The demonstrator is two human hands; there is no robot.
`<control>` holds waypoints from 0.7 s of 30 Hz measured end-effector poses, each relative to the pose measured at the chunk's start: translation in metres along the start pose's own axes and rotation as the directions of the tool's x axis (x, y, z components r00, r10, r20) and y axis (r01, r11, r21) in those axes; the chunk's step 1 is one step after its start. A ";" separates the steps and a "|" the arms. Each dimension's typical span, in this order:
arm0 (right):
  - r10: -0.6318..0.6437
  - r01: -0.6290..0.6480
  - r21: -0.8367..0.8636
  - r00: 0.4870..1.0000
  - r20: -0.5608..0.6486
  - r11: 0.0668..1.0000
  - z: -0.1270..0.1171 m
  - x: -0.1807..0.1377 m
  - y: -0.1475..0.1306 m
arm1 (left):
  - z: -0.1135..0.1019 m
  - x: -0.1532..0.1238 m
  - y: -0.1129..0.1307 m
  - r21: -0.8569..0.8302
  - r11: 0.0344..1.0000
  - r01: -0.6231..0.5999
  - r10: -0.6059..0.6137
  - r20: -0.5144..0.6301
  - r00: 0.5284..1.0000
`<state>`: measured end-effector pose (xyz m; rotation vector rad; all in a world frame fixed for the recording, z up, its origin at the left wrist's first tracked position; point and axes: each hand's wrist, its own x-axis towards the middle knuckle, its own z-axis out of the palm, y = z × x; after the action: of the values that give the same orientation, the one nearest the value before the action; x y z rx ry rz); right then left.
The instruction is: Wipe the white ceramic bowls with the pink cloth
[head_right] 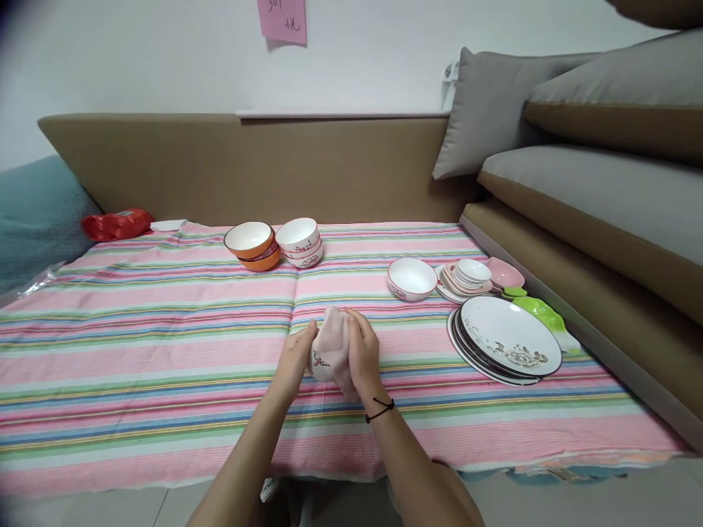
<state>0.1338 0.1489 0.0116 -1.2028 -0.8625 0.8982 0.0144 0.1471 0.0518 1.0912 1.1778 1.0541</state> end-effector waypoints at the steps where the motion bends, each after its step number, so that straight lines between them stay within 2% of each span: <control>1: -0.001 0.001 -0.006 1.000 -0.002 1.000 0.000 0.000 0.000 | -0.001 0.000 0.000 -0.003 1.000 -0.006 0.006 0.009 1.000; 5: 0.036 -0.036 -0.010 0.999 -0.017 0.999 0.000 0.002 0.000 | -0.002 0.000 0.000 0.032 0.997 -0.076 0.072 0.108 0.991; 7: 0.042 -0.043 -0.018 0.999 -0.029 0.999 0.000 0.003 -0.002 | -0.001 -0.001 0.000 0.063 0.993 -0.103 0.095 0.110 0.989; 14: -0.066 0.067 -0.191 0.998 0.012 0.979 0.003 -0.006 -0.007 | 0.004 -0.001 -0.002 -0.046 0.992 -0.116 0.109 -0.136 0.985; 18: -0.209 0.209 -0.272 0.978 0.029 0.939 0.006 -0.012 -0.009 | 0.001 0.000 -0.002 -0.072 0.995 -0.065 0.049 -0.206 0.977; 21: -0.408 0.381 -0.300 0.912 -0.030 0.874 0.009 -0.015 -0.013 | -0.001 0.001 0.000 -0.059 0.994 -0.088 0.077 -0.168 0.983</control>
<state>0.1205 0.1368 0.0248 -1.2430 -1.1417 0.3865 0.0139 0.1487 0.0519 1.0237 1.2282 1.2598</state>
